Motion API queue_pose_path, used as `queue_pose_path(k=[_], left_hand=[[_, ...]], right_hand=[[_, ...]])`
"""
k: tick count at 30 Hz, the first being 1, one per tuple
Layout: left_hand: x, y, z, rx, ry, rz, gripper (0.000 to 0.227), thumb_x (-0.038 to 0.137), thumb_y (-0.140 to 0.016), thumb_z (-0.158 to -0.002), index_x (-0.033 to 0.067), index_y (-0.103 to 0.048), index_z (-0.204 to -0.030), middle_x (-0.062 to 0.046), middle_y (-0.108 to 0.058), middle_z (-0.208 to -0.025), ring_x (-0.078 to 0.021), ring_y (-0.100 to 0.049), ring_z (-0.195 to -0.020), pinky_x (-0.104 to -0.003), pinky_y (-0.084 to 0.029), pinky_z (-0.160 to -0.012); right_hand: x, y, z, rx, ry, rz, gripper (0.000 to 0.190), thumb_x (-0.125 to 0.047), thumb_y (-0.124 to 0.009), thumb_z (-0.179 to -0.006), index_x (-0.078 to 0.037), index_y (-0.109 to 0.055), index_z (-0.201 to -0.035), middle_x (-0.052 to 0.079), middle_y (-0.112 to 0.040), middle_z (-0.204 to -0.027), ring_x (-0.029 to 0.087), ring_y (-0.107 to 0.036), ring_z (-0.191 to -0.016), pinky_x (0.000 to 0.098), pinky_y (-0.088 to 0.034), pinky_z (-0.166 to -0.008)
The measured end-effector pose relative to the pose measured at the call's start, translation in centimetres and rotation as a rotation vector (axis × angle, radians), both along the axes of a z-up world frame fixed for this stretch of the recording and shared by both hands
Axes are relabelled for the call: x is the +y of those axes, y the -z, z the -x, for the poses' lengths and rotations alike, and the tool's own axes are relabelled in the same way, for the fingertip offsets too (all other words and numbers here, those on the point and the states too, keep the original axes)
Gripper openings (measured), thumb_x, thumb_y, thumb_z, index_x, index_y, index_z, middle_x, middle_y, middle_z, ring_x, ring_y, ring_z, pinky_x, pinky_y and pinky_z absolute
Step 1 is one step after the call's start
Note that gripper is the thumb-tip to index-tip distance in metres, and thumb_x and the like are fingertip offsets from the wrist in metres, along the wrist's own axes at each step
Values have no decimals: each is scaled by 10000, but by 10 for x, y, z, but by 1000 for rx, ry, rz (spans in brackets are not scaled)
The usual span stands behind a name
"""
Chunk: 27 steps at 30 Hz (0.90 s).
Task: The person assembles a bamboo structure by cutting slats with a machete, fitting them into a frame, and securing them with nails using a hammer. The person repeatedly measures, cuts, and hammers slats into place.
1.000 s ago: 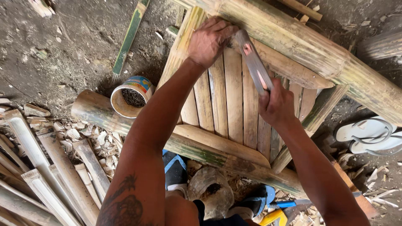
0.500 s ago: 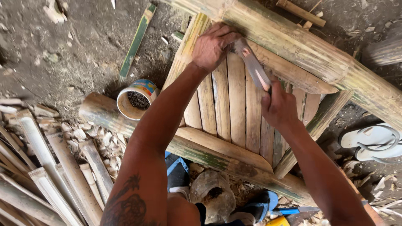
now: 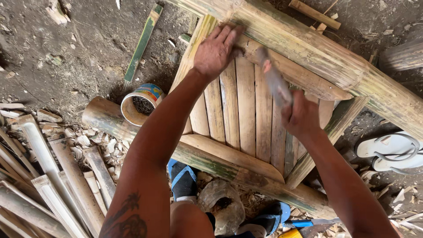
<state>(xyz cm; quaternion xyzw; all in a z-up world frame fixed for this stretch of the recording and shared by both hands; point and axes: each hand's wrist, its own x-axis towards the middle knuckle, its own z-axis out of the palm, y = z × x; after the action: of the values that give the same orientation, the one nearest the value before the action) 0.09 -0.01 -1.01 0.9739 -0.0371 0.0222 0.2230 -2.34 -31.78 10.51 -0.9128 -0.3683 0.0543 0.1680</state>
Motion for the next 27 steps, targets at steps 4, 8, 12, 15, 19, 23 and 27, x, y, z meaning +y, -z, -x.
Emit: queue_pose_path(k=[4,8,12,15,19,23,27], left_hand=[[3,-1,-2,20,4,-51,736,666,-381,-1035,141,-308,-1546,-157,-476,-1498,-382,-477,-1360,-492,-476,-1073],[11,-16,-3,-22,52,123,518,371,-372,-1130,126,-355,-1587,-171,-526,-1463,-354,-563,-1303,-506,-490,-1125],[10,-14,3,-100,-32,146,452,289,-373,-1148,162,-372,-1582,-137,-562,-1438,-354,-567,-1304,-457,-588,-985],[4,-15,3,-32,-23,129,466,266,-387,-1114,167,-366,-1568,-132,-582,-1370,-289,-616,-1182,-440,-633,-903],[4,-10,3,-230,-29,94,476,272,-410,-1115,147,-342,-1569,-121,-580,-1352,-297,-608,-1184,-444,-619,-943],[0,-12,6,32,-60,154,468,279,-371,-1103,154,-340,-1553,-147,-543,-1419,-284,-575,-1254,-402,-611,-888],[-1,-12,2,-134,-54,66,495,338,-402,-1100,161,-345,-1559,-108,-547,-1409,-310,-516,-1331,-441,-536,-1052]], right_hand=[[16,6,-12,-28,-66,241,186,-178,-692,-827,-80,-571,-930,145,-673,-738,321,-666,-577,447,-538,-521],[29,-5,-20,-163,-111,51,172,-177,-612,-1041,-13,-594,-1089,137,-637,-762,305,-640,-606,429,-516,-552],[26,0,-27,-279,-348,-110,214,-410,-544,-971,-242,-491,-850,45,-625,-704,232,-636,-578,355,-493,-475],[17,10,-34,-72,34,275,268,-287,-550,-1112,-31,-592,-1046,96,-604,-708,248,-565,-486,412,-470,-465],[10,26,-43,-192,-244,-169,290,-342,-495,-1062,-58,-543,-1037,98,-606,-741,232,-585,-519,385,-482,-462],[6,24,-45,-158,-129,30,270,-332,-539,-1047,-65,-517,-1013,126,-606,-758,285,-593,-518,442,-489,-490],[9,27,-56,-179,-152,-238,230,-130,-458,-1162,69,-493,-1272,173,-646,-908,306,-674,-713,402,-574,-625]])
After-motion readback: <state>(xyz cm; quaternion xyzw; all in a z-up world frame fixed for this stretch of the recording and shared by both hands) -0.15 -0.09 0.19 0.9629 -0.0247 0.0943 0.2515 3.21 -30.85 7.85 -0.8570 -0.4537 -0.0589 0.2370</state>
